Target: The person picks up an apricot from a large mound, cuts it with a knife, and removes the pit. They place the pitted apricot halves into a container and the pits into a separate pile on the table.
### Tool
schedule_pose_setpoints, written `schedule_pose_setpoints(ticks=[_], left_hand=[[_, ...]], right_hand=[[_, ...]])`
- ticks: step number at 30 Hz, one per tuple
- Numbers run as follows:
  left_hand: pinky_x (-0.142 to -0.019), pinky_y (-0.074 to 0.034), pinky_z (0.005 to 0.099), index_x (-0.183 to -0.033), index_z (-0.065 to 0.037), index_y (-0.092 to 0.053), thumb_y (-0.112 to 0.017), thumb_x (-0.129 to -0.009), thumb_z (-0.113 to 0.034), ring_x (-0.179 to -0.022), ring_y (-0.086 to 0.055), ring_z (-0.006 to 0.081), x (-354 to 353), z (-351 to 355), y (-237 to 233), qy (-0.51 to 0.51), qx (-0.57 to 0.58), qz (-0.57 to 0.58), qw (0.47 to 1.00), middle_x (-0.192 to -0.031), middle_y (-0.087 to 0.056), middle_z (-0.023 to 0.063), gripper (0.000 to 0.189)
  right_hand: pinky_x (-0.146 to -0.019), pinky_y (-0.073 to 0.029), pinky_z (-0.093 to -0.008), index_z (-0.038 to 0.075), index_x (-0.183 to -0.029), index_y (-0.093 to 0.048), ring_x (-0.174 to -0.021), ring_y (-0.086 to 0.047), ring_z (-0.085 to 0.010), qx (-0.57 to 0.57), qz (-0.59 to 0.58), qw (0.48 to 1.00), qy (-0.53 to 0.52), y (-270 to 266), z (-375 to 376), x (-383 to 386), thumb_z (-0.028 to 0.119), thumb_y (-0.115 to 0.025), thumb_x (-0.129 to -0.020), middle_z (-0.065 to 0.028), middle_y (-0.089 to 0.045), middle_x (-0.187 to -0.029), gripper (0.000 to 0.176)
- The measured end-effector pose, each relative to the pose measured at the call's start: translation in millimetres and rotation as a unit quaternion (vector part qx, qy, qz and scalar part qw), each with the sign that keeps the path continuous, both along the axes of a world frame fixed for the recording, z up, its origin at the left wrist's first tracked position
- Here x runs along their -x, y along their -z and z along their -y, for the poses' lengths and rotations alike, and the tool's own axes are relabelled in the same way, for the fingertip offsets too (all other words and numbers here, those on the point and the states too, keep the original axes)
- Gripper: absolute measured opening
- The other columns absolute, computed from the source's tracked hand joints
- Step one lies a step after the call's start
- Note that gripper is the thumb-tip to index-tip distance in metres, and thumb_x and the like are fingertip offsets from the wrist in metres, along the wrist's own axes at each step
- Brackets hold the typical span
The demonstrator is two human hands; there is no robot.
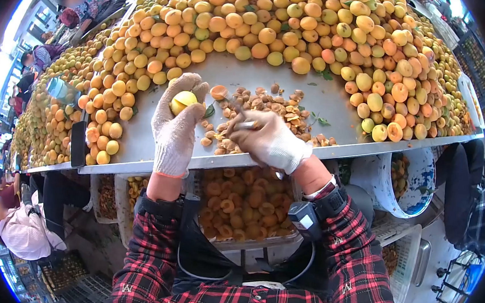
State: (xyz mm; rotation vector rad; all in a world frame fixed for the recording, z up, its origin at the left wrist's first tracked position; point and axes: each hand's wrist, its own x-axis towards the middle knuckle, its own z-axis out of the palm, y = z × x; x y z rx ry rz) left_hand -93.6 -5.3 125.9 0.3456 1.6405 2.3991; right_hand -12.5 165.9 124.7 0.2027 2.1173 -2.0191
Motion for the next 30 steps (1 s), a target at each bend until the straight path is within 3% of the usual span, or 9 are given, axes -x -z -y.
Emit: schedule_pose_setpoints(ticks=[7,15,17,20,21,23,25,27,30], left_hand=[[-0.098,-0.049,0.0351,-0.135,-0.001,-0.05,-0.082,-0.068,0.0,-0.119,-0.059,0.0255,-21.3,-20.3,21.7,0.072,0.295,-0.357,0.883,-0.128,-0.059,0.0135,0.074],[-0.099,-0.049,0.0365,-0.131,-0.001,-0.053,-0.08,-0.067,0.002,-0.118,-0.06,0.0289,-18.1,-14.7,19.8,0.053,0.32,-0.377,0.867,-0.125,-0.062,0.0178,0.07],[-0.098,-0.05,0.0343,-0.13,-0.001,-0.055,-0.074,-0.074,0.003,-0.116,-0.062,0.0268,-16.4,-10.6,17.4,0.099,0.29,-0.365,0.879,-0.124,-0.063,0.0156,0.059],[-0.095,-0.052,0.0298,-0.13,0.002,-0.054,-0.059,-0.091,-0.001,-0.11,-0.063,0.0224,-7.1,-3.5,16.0,0.141,0.159,-0.073,0.974,-0.122,-0.062,0.0118,0.04],[-0.095,-0.052,0.0298,-0.13,0.002,-0.054,-0.059,-0.091,-0.001,-0.11,-0.063,0.0224,-6.0,-3.2,16.7,0.138,0.159,-0.075,0.975,-0.122,-0.062,0.0118,0.04],[-0.093,-0.053,0.0303,-0.13,0.007,-0.052,-0.056,-0.097,-0.01,-0.108,-0.064,0.0232,-4.8,-5.4,24.4,0.108,-0.099,0.076,0.986,-0.125,-0.059,0.015,0.037],[-0.098,-0.051,0.0341,-0.13,0.01,-0.048,-0.052,-0.101,-0.022,-0.113,-0.061,0.0249,-3.2,-8.6,38.6,0.098,-0.125,0.086,0.984,-0.127,-0.057,0.0169,0.043],[-0.104,-0.046,0.0386,-0.132,0.007,-0.047,-0.048,-0.103,-0.027,-0.119,-0.056,0.0279,4.5,-13.7,59.1,0.183,-0.274,0.135,0.935,-0.126,-0.057,0.0174,0.045],[-0.099,-0.049,0.0388,-0.121,0.002,-0.054,-0.047,-0.103,-0.028,-0.108,-0.061,0.0252,-8.3,-24.5,53.8,0.131,-0.25,0.17,0.944,-0.115,-0.06,0.0141,0.035]], right_hand=[[-0.04,-0.04,-0.0204,0.006,-0.102,-0.062,-0.047,-0.05,-0.004,0.047,0.006,0.996,0.077,3.3,2.0,3.5,0.024,-0.072,-0.086,0.0009,-0.058,-0.066,0.027],[-0.041,-0.039,-0.0203,0.004,-0.091,-0.067,-0.047,-0.052,-0.0054,-0.022,-0.082,0.993,0.077,5.9,-4.2,9.0,0.023,-0.069,-0.087,0.0012,-0.06,-0.066,0.02],[-0.04,-0.038,-0.0205,0.004,-0.092,-0.068,-0.047,-0.051,-0.0051,-0.036,-0.072,0.995,0.066,7.5,-9.0,9.8,0.023,-0.069,-0.086,0.0012,-0.059,-0.065,0.02],[-0.042,-0.038,-0.0205,0.005,-0.094,-0.068,-0.049,-0.051,-0.0043,-0.014,-0.03,0.998,0.053,-4.9,-14.0,2.3,0.023,-0.068,-0.087,0.0012,-0.059,-0.065,0.02],[-0.043,-0.039,-0.0204,0.005,-0.095,-0.068,-0.05,-0.051,-0.0038,0.023,0.0,0.998,0.051,-9.7,-14.8,0.3,0.023,-0.067,-0.087,0.0011,-0.059,-0.065,0.02],[-0.045,-0.038,-0.02,0.005,-0.101,-0.069,-0.052,-0.051,-0.0032,0.076,-0.031,0.996,0.044,-6.1,-15.0,-1.4,0.018,-0.07,-0.087,0.0018,-0.06,-0.068,0.02],[-0.051,-0.044,-0.0198,0.004,-0.111,-0.068,-0.058,-0.055,-0.0041,0.058,-0.052,0.996,0.051,-10.4,-7.7,-3.0,0.012,-0.074,-0.085,0.0,-0.063,-0.078,0.027],[-0.08,-0.052,-0.0267,0.002,-0.118,-0.065,-0.087,-0.064,-0.0149,0.003,-0.154,0.988,0.03,-0.5,1.5,-2.3,0.006,-0.079,-0.079,-0.0057,-0.067,-0.102,0.041],[-0.087,-0.053,-0.0356,0.005,-0.122,-0.063,-0.099,-0.066,-0.0307,-0.204,-0.408,0.889,0.016,25.6,5.9,8.9,0.004,-0.079,-0.072,-0.0168,-0.064,-0.117,0.053]])
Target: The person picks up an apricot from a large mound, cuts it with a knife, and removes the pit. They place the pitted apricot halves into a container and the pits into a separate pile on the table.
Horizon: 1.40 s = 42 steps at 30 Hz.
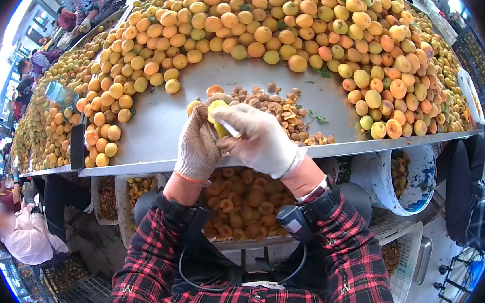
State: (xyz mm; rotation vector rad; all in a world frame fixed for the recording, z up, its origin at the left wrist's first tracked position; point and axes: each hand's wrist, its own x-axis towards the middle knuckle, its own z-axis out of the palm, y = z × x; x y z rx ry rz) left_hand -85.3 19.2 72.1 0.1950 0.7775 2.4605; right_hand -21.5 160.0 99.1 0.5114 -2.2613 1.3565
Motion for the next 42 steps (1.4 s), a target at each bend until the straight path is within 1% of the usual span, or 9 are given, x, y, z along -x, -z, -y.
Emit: schedule_pose_setpoints(ticks=[9,11,12,18,31,33,34,36,42], left_hand=[[-0.098,-0.05,0.0401,-0.133,-0.003,-0.048,-0.044,-0.104,-0.033,-0.114,-0.059,0.0266,-9.2,2.0,7.4,0.018,0.063,0.006,0.998,-0.123,-0.059,0.0116,0.042],[-0.089,-0.054,0.035,-0.133,-0.004,-0.047,-0.047,-0.103,-0.027,-0.109,-0.061,0.0229,-17.9,4.5,-2.3,-0.071,0.368,-0.311,0.873,-0.119,-0.059,0.0096,0.038],[-0.067,-0.057,0.0293,-0.124,-0.003,-0.055,-0.047,-0.102,-0.026,-0.096,-0.065,0.0196,-15.6,-4.1,-2.5,-0.014,0.117,0.059,0.991,-0.113,-0.062,0.0079,0.033],[-0.055,-0.054,0.0235,-0.117,-0.003,-0.062,-0.049,-0.1,-0.019,-0.083,-0.064,0.0147,-22.8,-13.7,-15.4,0.061,0.223,0.05,0.972,-0.099,-0.063,0.006,0.027],[-0.052,-0.056,0.0237,-0.12,-0.004,-0.055,-0.049,-0.102,-0.023,-0.081,-0.068,0.0169,-39.0,-23.1,4.7,0.092,0.192,0.07,0.974,-0.1,-0.061,0.0067,0.027],[-0.051,-0.055,0.0242,-0.121,-0.004,-0.054,-0.047,-0.103,-0.025,-0.08,-0.068,0.0188,-38.4,-24.5,16.3,-0.05,0.369,-0.402,0.836,-0.1,-0.062,0.0076,0.028],[-0.051,-0.055,0.0242,-0.121,-0.004,-0.054,-0.047,-0.103,-0.025,-0.08,-0.068,0.0188,-39.8,-25.9,11.7,-0.05,0.369,-0.402,0.836,-0.1,-0.062,0.0076,0.028],[-0.053,-0.059,0.0293,-0.125,-0.001,-0.056,-0.044,-0.104,-0.023,-0.078,-0.068,0.0192,-42.9,-28.6,-2.1,0.056,0.177,0.087,0.979,-0.101,-0.063,0.0091,0.033],[-0.054,-0.059,0.0299,-0.125,-0.002,-0.053,-0.044,-0.105,-0.025,-0.078,-0.068,0.0204,-49.1,-26.4,-11.7,0.072,0.158,0.108,0.979,-0.099,-0.063,0.0097,0.032]], right_hand=[[-0.084,-0.055,-0.036,0.003,-0.122,-0.062,-0.098,-0.067,-0.0309,-0.02,-0.011,0.999,0.04,0.2,2.2,3.0,0.006,-0.075,-0.077,-0.0176,-0.064,-0.115,0.047],[-0.067,-0.055,-0.0278,0.001,-0.112,-0.065,-0.077,-0.067,-0.0164,0.126,0.033,0.991,0.044,4.5,2.5,5.0,0.008,-0.071,-0.087,-0.0106,-0.068,-0.094,0.027],[-0.058,-0.051,-0.0238,0.001,-0.111,-0.065,-0.068,-0.063,-0.0116,0.224,0.095,0.969,0.037,-5.2,-2.5,2.1,0.008,-0.067,-0.09,-0.0083,-0.068,-0.089,0.022],[-0.036,-0.039,-0.0201,-0.003,-0.111,-0.06,-0.045,-0.053,-0.0079,0.526,0.082,0.844,0.065,-29.6,-24.0,8.1,0.015,-0.057,-0.099,-0.0042,-0.059,-0.067,0.022],[-0.039,-0.031,-0.0258,0.0,-0.113,-0.059,-0.044,-0.038,-0.0083,0.542,0.015,0.829,0.138,-31.2,-31.0,12.5,0.028,-0.06,-0.099,0.0007,-0.046,-0.061,0.032],[-0.039,-0.03,-0.0259,0.0,-0.113,-0.059,-0.044,-0.038,-0.0084,0.543,0.018,0.828,0.137,-30.7,-29.1,12.6,0.029,-0.06,-0.098,0.0008,-0.046,-0.061,0.032],[-0.039,-0.03,-0.0257,0.0,-0.113,-0.059,-0.044,-0.038,-0.0086,0.544,0.02,0.827,0.139,-30.6,-27.6,12.5,0.028,-0.06,-0.099,0.0008,-0.046,-0.061,0.031],[-0.039,-0.031,-0.0256,0.0,-0.113,-0.059,-0.044,-0.039,-0.0088,0.545,0.021,0.826,0.141,-30.7,-25.6,13.5,0.027,-0.06,-0.099,0.0008,-0.046,-0.06,0.03],[-0.038,-0.03,-0.0263,0.0,-0.109,-0.061,-0.043,-0.041,-0.0098,0.528,0.005,0.83,0.176,-34.2,-21.0,17.1,0.022,-0.058,-0.099,-0.0002,-0.048,-0.059,0.024]])
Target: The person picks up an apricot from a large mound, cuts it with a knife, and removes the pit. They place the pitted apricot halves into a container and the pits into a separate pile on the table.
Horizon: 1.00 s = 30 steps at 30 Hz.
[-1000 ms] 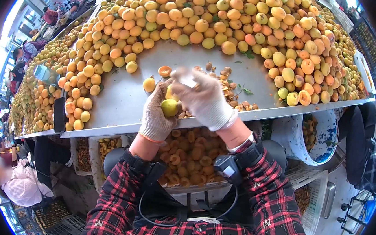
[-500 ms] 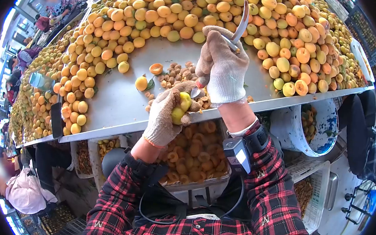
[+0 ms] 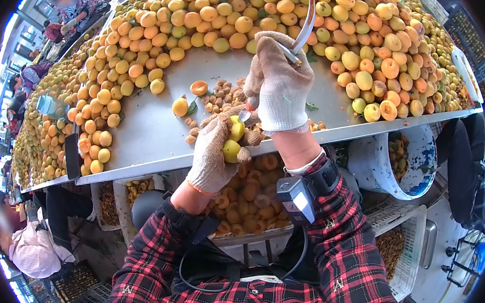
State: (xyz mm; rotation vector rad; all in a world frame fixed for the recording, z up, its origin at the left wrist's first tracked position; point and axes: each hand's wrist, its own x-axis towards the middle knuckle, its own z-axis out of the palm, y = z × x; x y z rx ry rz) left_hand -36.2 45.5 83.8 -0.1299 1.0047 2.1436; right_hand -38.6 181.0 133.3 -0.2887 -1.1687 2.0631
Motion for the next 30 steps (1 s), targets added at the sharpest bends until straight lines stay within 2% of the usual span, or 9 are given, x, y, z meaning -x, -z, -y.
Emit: schedule_pose_setpoints(ticks=[7,9,12,16,21,24,26,28,30], left_hand=[[-0.054,-0.057,0.0291,-0.12,-0.004,-0.056,-0.048,-0.103,-0.025,-0.075,-0.068,0.0186,-0.5,-1.7,10.6,-0.014,0.008,-0.044,0.999,-0.093,-0.064,0.0076,0.028],[-0.051,-0.055,0.0286,-0.117,-0.01,-0.054,-0.049,-0.103,-0.028,-0.074,-0.066,0.0168,3.7,-4.1,16.9,-0.04,0.084,-0.031,0.995,-0.097,-0.062,0.0052,0.024],[-0.051,-0.054,0.0286,-0.117,-0.011,-0.055,-0.049,-0.103,-0.029,-0.072,-0.066,0.0155,3.5,-5.7,17.0,-0.059,0.09,-0.016,0.994,-0.095,-0.062,0.0038,0.024],[-0.053,-0.054,0.0272,-0.109,-0.005,-0.06,-0.05,-0.102,-0.021,-0.07,-0.064,0.0141,2.6,-7.2,14.8,-0.089,0.112,-0.02,0.99,-0.088,-0.062,0.0046,0.02],[-0.052,-0.053,0.0271,-0.11,-0.004,-0.06,-0.05,-0.102,-0.022,-0.069,-0.063,0.0134,7.4,1.3,22.0,-0.006,0.037,-0.065,0.997,-0.088,-0.063,0.0049,0.022],[-0.043,-0.043,0.026,-0.115,-0.007,-0.055,-0.045,-0.104,-0.032,-0.057,-0.056,0.0162,4.7,-1.7,17.0,-0.005,0.038,-0.034,0.999,-0.087,-0.062,0.0104,0.029],[-0.043,-0.043,0.0258,-0.115,-0.007,-0.055,-0.045,-0.104,-0.033,-0.057,-0.056,0.016,0.8,1.6,7.3,0.01,0.011,-0.033,0.999,-0.087,-0.062,0.0105,0.03],[-0.043,-0.043,0.0256,-0.115,-0.007,-0.055,-0.044,-0.104,-0.034,-0.057,-0.055,0.0159,2.9,7.0,5.3,0.024,-0.018,-0.032,0.999,-0.087,-0.062,0.0106,0.031],[-0.054,-0.051,0.0286,-0.113,-0.003,-0.061,-0.048,-0.103,-0.023,-0.07,-0.062,0.0144,10.0,13.2,9.9,0.095,-0.124,-0.008,0.988,-0.092,-0.064,0.0059,0.026]], right_hand=[[-0.037,-0.035,-0.024,0.002,-0.103,-0.063,-0.041,-0.046,-0.0083,0.024,-0.053,0.998,-0.024,10.2,-1.8,6.6,0.013,-0.063,-0.096,-0.0009,-0.054,-0.058,0.013],[-0.038,-0.035,-0.0238,0.002,-0.102,-0.063,-0.042,-0.046,-0.0079,0.024,-0.059,0.998,-0.031,11.0,1.2,7.8,0.012,-0.064,-0.096,-0.0006,-0.054,-0.058,0.012],[-0.039,-0.036,-0.0231,0.003,-0.1,-0.063,-0.044,-0.047,-0.0068,0.022,-0.032,0.999,-0.008,11.8,6.4,10.6,0.012,-0.064,-0.095,0.0004,-0.055,-0.06,0.01],[-0.04,-0.036,-0.0225,0.004,-0.099,-0.064,-0.046,-0.047,-0.0057,0.011,-0.045,0.999,-0.029,19.2,9.6,13.7,0.012,-0.065,-0.095,0.0014,-0.057,-0.063,0.009],[-0.04,-0.035,-0.022,0.003,-0.099,-0.064,-0.045,-0.047,-0.0053,-0.042,-0.026,0.997,-0.056,16.4,7.1,10.4,0.011,-0.065,-0.094,0.0016,-0.056,-0.062,0.009],[-0.039,-0.033,-0.0233,0.002,-0.097,-0.063,-0.043,-0.043,-0.0065,0.011,-0.043,0.988,-0.147,10.3,1.5,5.7,0.013,-0.063,-0.095,0.0008,-0.053,-0.058,0.011],[-0.037,-0.032,-0.0252,0.001,-0.095,-0.061,-0.04,-0.039,-0.0083,0.106,-0.114,0.955,-0.254,9.5,-6.8,4.5,0.015,-0.059,-0.097,-0.0007,-0.049,-0.056,0.014],[-0.036,-0.031,-0.0262,0.001,-0.094,-0.06,-0.039,-0.037,-0.0093,0.114,-0.11,0.958,-0.238,9.3,-7.4,4.3,0.016,-0.058,-0.097,-0.0014,-0.047,-0.054,0.015],[-0.037,-0.033,-0.0243,0.002,-0.095,-0.06,-0.041,-0.04,-0.0073,0.098,-0.086,0.974,-0.187,7.0,-4.2,3.0,0.014,-0.059,-0.097,-0.0005,-0.05,-0.057,0.013]])
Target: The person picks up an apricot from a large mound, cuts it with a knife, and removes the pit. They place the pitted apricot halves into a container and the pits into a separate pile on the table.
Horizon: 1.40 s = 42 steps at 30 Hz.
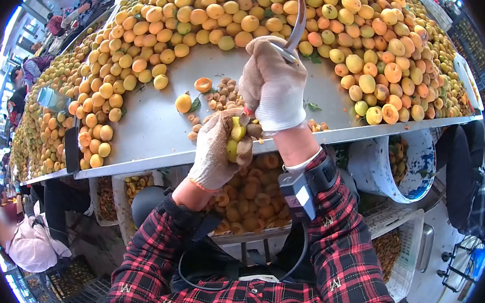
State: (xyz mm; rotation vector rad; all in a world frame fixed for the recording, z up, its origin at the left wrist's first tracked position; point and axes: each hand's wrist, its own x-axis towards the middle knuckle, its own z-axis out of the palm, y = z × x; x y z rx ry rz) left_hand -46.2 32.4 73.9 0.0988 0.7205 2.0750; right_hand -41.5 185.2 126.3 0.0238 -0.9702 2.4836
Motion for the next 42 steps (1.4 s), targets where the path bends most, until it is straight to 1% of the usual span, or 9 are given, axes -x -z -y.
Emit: schedule_pose_setpoints(ticks=[3,7,15,20,23,27,30,38,42], left_hand=[[-0.058,-0.051,0.0267,-0.112,-0.003,-0.061,-0.049,-0.102,-0.021,-0.073,-0.062,0.0135,-10.3,-18.2,7.3,-0.177,0.191,-0.05,0.964,-0.093,-0.063,0.0053,0.024],[-0.059,-0.052,0.0268,-0.11,-0.004,-0.061,-0.051,-0.101,-0.019,-0.074,-0.062,0.0133,-6.7,-25.3,18.1,-0.246,0.177,-0.024,0.953,-0.094,-0.063,0.0045,0.021],[-0.049,-0.051,0.0284,-0.114,-0.009,-0.058,-0.047,-0.103,-0.031,-0.069,-0.063,0.0171,-4.8,-7.4,7.3,-0.132,0.156,-0.043,0.978,-0.094,-0.063,0.007,0.027],[-0.041,-0.043,0.0245,-0.112,-0.005,-0.056,-0.049,-0.102,-0.033,-0.055,-0.058,0.0165,-7.0,-1.4,-14.8,-0.058,0.084,-0.053,0.993,-0.092,-0.065,0.0125,0.03],[-0.051,-0.052,0.0285,-0.118,-0.005,-0.059,-0.045,-0.104,-0.03,-0.073,-0.066,0.0185,-1.9,5.3,-5.5,-0.003,0.015,0.001,1.0,-0.098,-0.065,0.0076,0.032],[-0.051,-0.053,0.0291,-0.117,-0.006,-0.059,-0.044,-0.104,-0.031,-0.073,-0.066,0.0182,2.1,4.6,2.9,-0.007,-0.063,0.012,0.998,-0.096,-0.064,0.0072,0.032],[-0.052,-0.054,0.0305,-0.115,-0.006,-0.059,-0.046,-0.104,-0.027,-0.072,-0.064,0.0163,-1.9,-5.6,-5.6,-0.124,0.086,-0.003,0.989,-0.095,-0.063,0.0066,0.027],[-0.062,-0.054,0.0275,-0.124,-0.007,-0.055,-0.051,-0.102,-0.028,-0.08,-0.063,0.0148,-16.7,-29.7,38.4,-0.229,0.18,-0.152,0.945,-0.105,-0.061,0.0055,0.031],[-0.064,-0.053,0.0271,-0.12,-0.005,-0.056,-0.054,-0.1,-0.021,-0.084,-0.062,0.0141,-7.3,-12.1,-4.5,-0.088,0.132,-0.074,0.985,-0.101,-0.061,0.0037,0.026]], right_hand=[[-0.041,-0.036,-0.0202,0.002,-0.097,-0.062,-0.048,-0.048,-0.004,-0.159,0.007,0.971,0.176,6.6,27.3,4.8,0.011,-0.063,-0.095,0.0014,-0.056,-0.065,0.009],[-0.047,-0.039,-0.0169,0.003,-0.098,-0.064,-0.056,-0.053,-0.0022,-0.071,0.029,0.982,0.173,16.2,23.9,16.9,0.011,-0.068,-0.093,0.0026,-0.06,-0.071,0.01],[-0.04,-0.034,-0.0221,0.004,-0.095,-0.062,-0.046,-0.044,-0.0057,-0.095,0.008,0.994,-0.046,3.3,11.9,8.2,0.012,-0.059,-0.096,0.0003,-0.055,-0.063,0.009],[-0.036,-0.024,-0.0245,0.005,-0.094,-0.057,-0.039,-0.026,-0.0067,0.003,-0.064,0.991,-0.115,6.3,1.5,8.2,0.029,-0.054,-0.101,0.0042,-0.031,-0.053,0.025],[-0.034,-0.024,-0.0233,0.005,-0.097,-0.058,-0.039,-0.027,-0.0053,0.03,-0.104,0.984,-0.143,11.1,-2.2,9.1,0.034,-0.052,-0.101,0.0061,-0.029,-0.054,0.03],[-0.035,-0.024,-0.0238,0.006,-0.095,-0.057,-0.04,-0.027,-0.0058,0.037,-0.078,0.993,-0.082,10.0,2.3,12.0,0.034,-0.054,-0.101,0.0057,-0.028,-0.054,0.029],[-0.035,-0.028,-0.0282,0.002,-0.09,-0.058,-0.035,-0.034,-0.0111,-0.012,0.055,0.992,0.115,-2.7,10.8,10.0,0.016,-0.056,-0.098,-0.0005,-0.042,-0.049,0.015],[-0.038,-0.027,-0.0263,0.004,-0.096,-0.057,-0.041,-0.034,-0.0093,-0.021,0.099,0.978,0.18,6.8,24.5,19.6,0.027,-0.054,-0.101,0.0013,-0.039,-0.054,0.024],[-0.039,-0.026,-0.0272,0.007,-0.094,-0.056,-0.043,-0.032,-0.0087,-0.002,0.072,0.985,0.159,3.5,18.5,19.2,0.028,-0.054,-0.101,0.0029,-0.035,-0.056,0.022]])
